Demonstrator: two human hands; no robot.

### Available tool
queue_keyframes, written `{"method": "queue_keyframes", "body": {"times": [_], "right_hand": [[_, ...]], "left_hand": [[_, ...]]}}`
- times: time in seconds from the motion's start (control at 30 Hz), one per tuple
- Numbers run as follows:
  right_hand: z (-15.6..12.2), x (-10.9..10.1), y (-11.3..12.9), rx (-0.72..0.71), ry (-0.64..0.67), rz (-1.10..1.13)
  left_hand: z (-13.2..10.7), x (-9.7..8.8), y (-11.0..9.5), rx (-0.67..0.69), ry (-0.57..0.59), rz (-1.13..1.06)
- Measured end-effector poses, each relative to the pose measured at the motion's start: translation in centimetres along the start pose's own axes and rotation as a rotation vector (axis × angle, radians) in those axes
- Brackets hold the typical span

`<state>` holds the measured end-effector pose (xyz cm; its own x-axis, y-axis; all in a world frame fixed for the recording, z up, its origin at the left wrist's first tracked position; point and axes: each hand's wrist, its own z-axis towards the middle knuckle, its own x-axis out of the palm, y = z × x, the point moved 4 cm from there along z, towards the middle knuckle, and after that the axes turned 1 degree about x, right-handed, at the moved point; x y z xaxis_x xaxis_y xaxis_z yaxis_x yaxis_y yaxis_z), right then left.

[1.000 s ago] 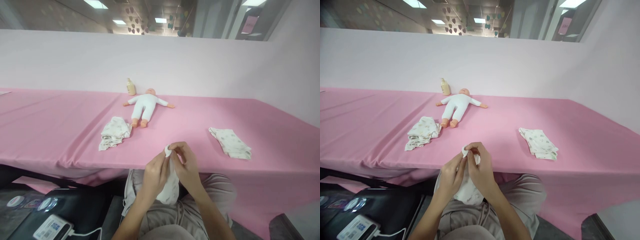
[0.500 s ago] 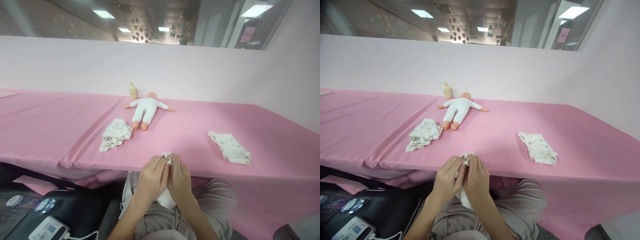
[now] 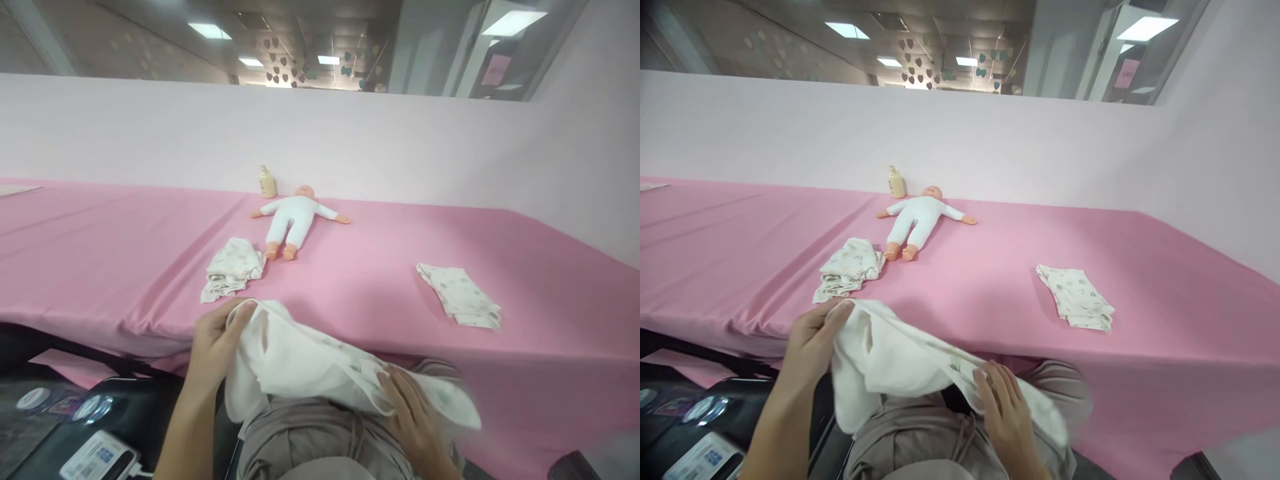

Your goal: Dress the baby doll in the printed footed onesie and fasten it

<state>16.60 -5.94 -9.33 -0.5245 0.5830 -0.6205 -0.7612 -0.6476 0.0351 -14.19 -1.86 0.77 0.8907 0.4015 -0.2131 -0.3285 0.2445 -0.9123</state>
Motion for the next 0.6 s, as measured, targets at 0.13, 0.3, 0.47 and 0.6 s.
{"method": "queue_keyframes", "body": {"times": [0.13, 0.3, 0.47, 0.6], "right_hand": [[-2.6, -1.3, -1.3, 0.210, 0.033, 0.200], [-2.0, -1.7, -1.6, 0.830, 0.086, 0.622], [-0.5, -3.8, -3.3, 1.018, -0.003, 0.734], [-0.3, -5.7, -4.9, 0.885, -0.066, 0.531]], "left_hand": [[-0.8, -1.2, -1.5, 0.097, -0.080, 0.187], [-1.1, -1.2, -2.3, 0.234, -0.102, 0.294], [-0.7, -2.5, -1.9, 0.258, -0.042, 0.324], [-1.3, -3.2, -2.2, 0.302, 0.021, 0.335]]}}
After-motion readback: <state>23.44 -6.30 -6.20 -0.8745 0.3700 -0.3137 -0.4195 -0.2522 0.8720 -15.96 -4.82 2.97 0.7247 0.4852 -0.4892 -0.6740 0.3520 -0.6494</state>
